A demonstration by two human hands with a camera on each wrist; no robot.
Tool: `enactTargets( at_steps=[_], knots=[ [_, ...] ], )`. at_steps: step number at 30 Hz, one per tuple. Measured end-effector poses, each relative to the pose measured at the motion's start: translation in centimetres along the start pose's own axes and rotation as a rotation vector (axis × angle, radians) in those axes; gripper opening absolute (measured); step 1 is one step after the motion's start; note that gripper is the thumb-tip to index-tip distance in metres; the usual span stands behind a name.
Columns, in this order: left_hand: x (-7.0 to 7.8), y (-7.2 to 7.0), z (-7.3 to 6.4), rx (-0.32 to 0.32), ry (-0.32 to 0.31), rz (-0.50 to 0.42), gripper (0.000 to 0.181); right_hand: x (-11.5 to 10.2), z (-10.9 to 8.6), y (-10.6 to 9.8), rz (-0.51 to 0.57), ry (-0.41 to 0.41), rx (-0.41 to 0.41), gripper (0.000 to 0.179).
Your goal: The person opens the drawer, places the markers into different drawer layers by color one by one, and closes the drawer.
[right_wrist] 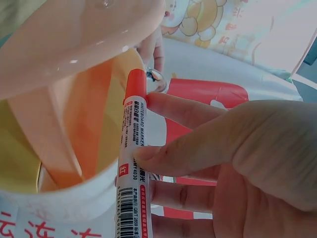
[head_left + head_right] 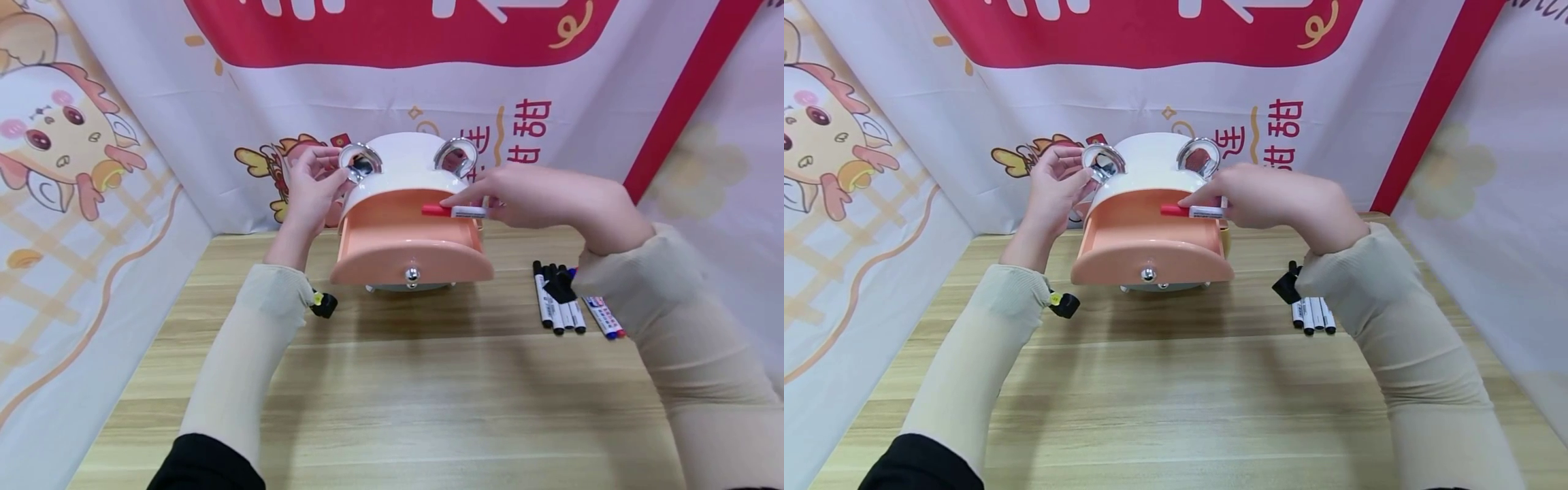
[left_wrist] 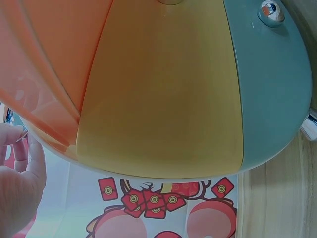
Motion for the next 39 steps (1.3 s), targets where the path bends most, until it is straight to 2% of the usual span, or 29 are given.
enactTargets(
  at_steps=[8,13,23,30,39],
  knots=[
    [0.0,0.0,0.0,-0.001,-0.01,-0.003,0.03,-1.1,1.1,0.7,0.017,-0.034,-0.025,0.058],
    [0.0,-0.1,0.1,0.001,-0.014,-0.001,0.03,-1.7,1.6,1.1,0.066,-0.058,-0.036,0.057],
    [0.0,-0.2,-0.1,0.002,0.001,0.02,0.03,-2.5,2.6,1.8,0.16,-0.037,-0.043,0.054],
    [0.0,-0.1,-0.1,0.003,0.001,0.02,0.03,-3.3,3.4,2.4,0.201,-0.096,-0.039,0.054],
    [-0.1,-0.2,0.0,0.004,-0.007,0.029,0.031,-3.1,4.2,3.7,0.207,-0.062,-0.062,0.049]
  ],
)
Point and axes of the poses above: each hand's wrist, its own z-axis towards the middle knuckle, its own y-axis out of the palm, x = y × z, the point moved 7 cm from there along z, towards the middle knuckle, and after that the axes turned 14 degrees about x, right-handed, at the moved point
